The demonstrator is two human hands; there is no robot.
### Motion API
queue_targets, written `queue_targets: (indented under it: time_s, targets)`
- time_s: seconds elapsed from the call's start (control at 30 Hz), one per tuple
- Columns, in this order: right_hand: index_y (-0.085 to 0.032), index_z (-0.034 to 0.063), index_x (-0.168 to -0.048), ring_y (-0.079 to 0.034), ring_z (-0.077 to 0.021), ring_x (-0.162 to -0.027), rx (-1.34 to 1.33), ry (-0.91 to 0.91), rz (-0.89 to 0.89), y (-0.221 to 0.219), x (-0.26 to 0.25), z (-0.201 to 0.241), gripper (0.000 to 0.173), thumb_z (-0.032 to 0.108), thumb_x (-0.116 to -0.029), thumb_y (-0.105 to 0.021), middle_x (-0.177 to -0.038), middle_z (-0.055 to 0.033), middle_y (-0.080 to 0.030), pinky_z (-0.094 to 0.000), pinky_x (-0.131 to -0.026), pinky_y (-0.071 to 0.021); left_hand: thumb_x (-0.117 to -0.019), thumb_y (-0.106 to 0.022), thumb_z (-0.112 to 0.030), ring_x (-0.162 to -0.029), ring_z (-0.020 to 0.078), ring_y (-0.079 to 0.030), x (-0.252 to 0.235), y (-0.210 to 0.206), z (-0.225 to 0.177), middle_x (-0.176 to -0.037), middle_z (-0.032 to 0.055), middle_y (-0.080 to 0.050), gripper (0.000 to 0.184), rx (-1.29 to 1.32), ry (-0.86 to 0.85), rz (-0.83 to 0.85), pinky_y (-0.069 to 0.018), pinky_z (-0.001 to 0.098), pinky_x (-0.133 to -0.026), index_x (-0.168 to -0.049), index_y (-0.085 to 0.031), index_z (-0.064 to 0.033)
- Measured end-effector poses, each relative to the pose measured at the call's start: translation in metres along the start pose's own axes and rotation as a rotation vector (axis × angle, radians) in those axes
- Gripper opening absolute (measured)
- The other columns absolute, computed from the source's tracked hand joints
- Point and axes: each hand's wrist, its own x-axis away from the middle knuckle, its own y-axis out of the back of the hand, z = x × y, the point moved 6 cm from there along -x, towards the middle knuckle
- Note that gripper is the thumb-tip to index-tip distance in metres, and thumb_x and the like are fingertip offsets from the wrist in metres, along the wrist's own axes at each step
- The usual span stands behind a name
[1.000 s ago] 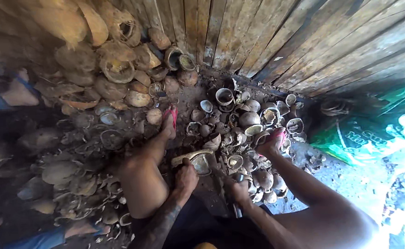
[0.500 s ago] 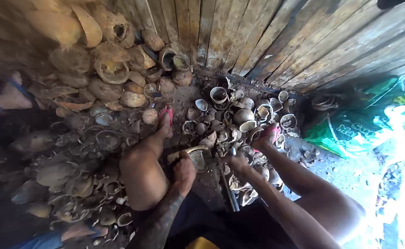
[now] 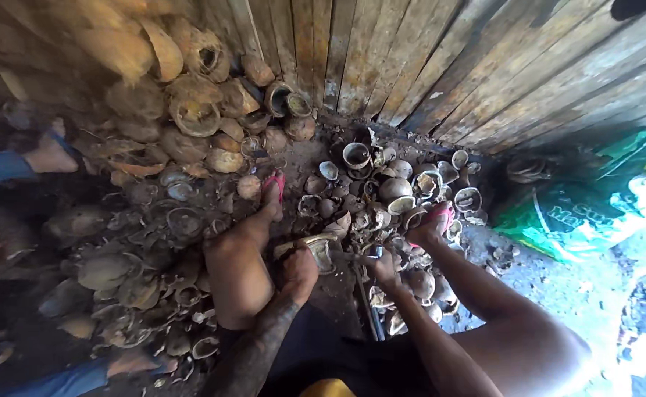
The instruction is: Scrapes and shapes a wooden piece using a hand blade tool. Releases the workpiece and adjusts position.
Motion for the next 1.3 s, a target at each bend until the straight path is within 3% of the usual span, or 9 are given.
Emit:
queue_targets:
  time_s: [0.2,0.4,0.57,0.63,0.73,0.87,1.0,1.2,1.3]
  targets:
    - [-0.063,-0.0041,-0.103,-0.057,-0.0151,-0.058,-0.051,-0.081,-0.170,-0.019,0.073,0.026,0.030,0.010,-0.0832,-0.081,-0.074,-0.0081,-0.062,-0.0355,-0.056,-0.0531,-0.1059,-0.050,-0.036,-0.114,0.0402,-0.067,0.005,-0.004,0.016,-0.122,0.0255,-0.067,0.056,0.207,-0.023,-0.112,-0.0544,0.0538,-0.096,-0.145,-0.044,0.0032]
    - [-0.057,0.0005,-0.100,-0.046,-0.0116,-0.046,-0.470,-0.373,-0.338,-0.055,0.124,0.023,0.017,0.004,-0.0921,-0.072,-0.067,-0.0065,-0.054,-0.0277,-0.042,-0.0432,-0.1069,-0.046,-0.043,-0.115,0.0390,-0.067,0.004,-0.007,0.019,-0.123,0.0239,-0.067,0.055,0.131,0.057,-0.024,-0.0541,0.0543,-0.095,-0.137,-0.054,0.0017]
    - [-0.058,0.0002,-0.099,-0.045,-0.0101,-0.045,-0.066,-0.362,-0.022,-0.026,0.051,0.051,0.021,0.004,-0.0875,-0.075,-0.062,-0.0021,-0.050,-0.0282,-0.043,-0.0437,-0.1075,-0.048,-0.036,-0.110,0.0394,-0.069,0.000,-0.009,0.012,-0.119,0.0243,-0.067,0.046,0.121,0.069,-0.047,-0.0557,0.0541,-0.091,-0.136,-0.053,-0.0002]
    - [-0.062,0.0029,-0.097,-0.052,-0.0101,-0.055,0.184,-0.155,0.103,-0.023,0.028,0.063,0.029,0.009,-0.0771,-0.082,-0.071,-0.0021,-0.058,-0.0296,-0.052,-0.0487,-0.1075,-0.048,-0.037,-0.110,0.0388,-0.069,0.000,-0.009,0.012,-0.119,0.0240,-0.068,0.046,0.111,0.071,-0.048,-0.0558,0.0537,-0.091,-0.136,-0.053,-0.0010]
    - [-0.066,0.0011,-0.105,-0.065,-0.0170,-0.075,0.387,0.048,0.128,-0.036,0.050,0.074,0.037,0.020,-0.0780,-0.082,-0.086,-0.0074,-0.067,-0.0410,-0.074,-0.0573,-0.1076,-0.047,-0.038,-0.109,0.0402,-0.069,0.001,-0.010,0.013,-0.117,0.0244,-0.069,0.047,0.101,0.048,-0.050,-0.0558,0.0551,-0.091,-0.135,-0.055,-0.0008]
    - [-0.060,-0.0040,-0.100,-0.057,-0.0119,-0.057,-0.099,-0.130,-0.215,-0.048,0.117,0.044,0.022,-0.003,-0.0829,-0.074,-0.074,-0.0073,-0.061,-0.0291,-0.054,-0.0512,-0.1077,-0.046,-0.038,-0.110,0.0407,-0.069,0.005,-0.007,0.013,-0.119,0.0238,-0.069,0.046,0.077,0.024,-0.061,-0.0553,0.0555,-0.091,-0.135,-0.057,-0.0015]
    - [-0.057,-0.0010,-0.098,-0.048,-0.0131,-0.044,-0.409,-0.341,-0.410,-0.054,0.119,0.028,0.019,-0.003,-0.0873,-0.072,-0.064,-0.0079,-0.055,-0.0301,-0.040,-0.0450,-0.1086,-0.043,-0.037,-0.111,0.0399,-0.069,0.008,-0.007,0.012,-0.119,0.0241,-0.069,0.047,0.060,0.028,-0.036,-0.0547,0.0549,-0.092,-0.137,-0.055,-0.0009]
    - [-0.057,0.0010,-0.089,-0.050,-0.0143,-0.046,-0.268,-0.222,-0.245,-0.021,0.061,-0.027,0.027,0.011,-0.0832,-0.081,-0.062,-0.0055,-0.054,-0.0339,-0.045,-0.0481,-0.1084,-0.043,-0.036,-0.110,0.0387,-0.069,0.002,-0.007,0.011,-0.118,0.0228,-0.069,0.046,0.111,0.032,-0.035,-0.0552,0.0547,-0.091,-0.135,-0.055,-0.0007]
    - [-0.058,0.0035,-0.086,-0.049,-0.0108,-0.047,-0.102,-0.058,-0.193,-0.016,0.048,-0.005,0.030,0.011,-0.0757,-0.085,-0.062,-0.0020,-0.054,-0.0305,-0.046,-0.0470,-0.1085,-0.043,-0.035,-0.111,0.0378,-0.069,0.005,-0.006,0.011,-0.120,0.0233,-0.068,0.045,0.126,0.036,-0.059,-0.0548,0.0534,-0.093,-0.134,-0.056,-0.0003]
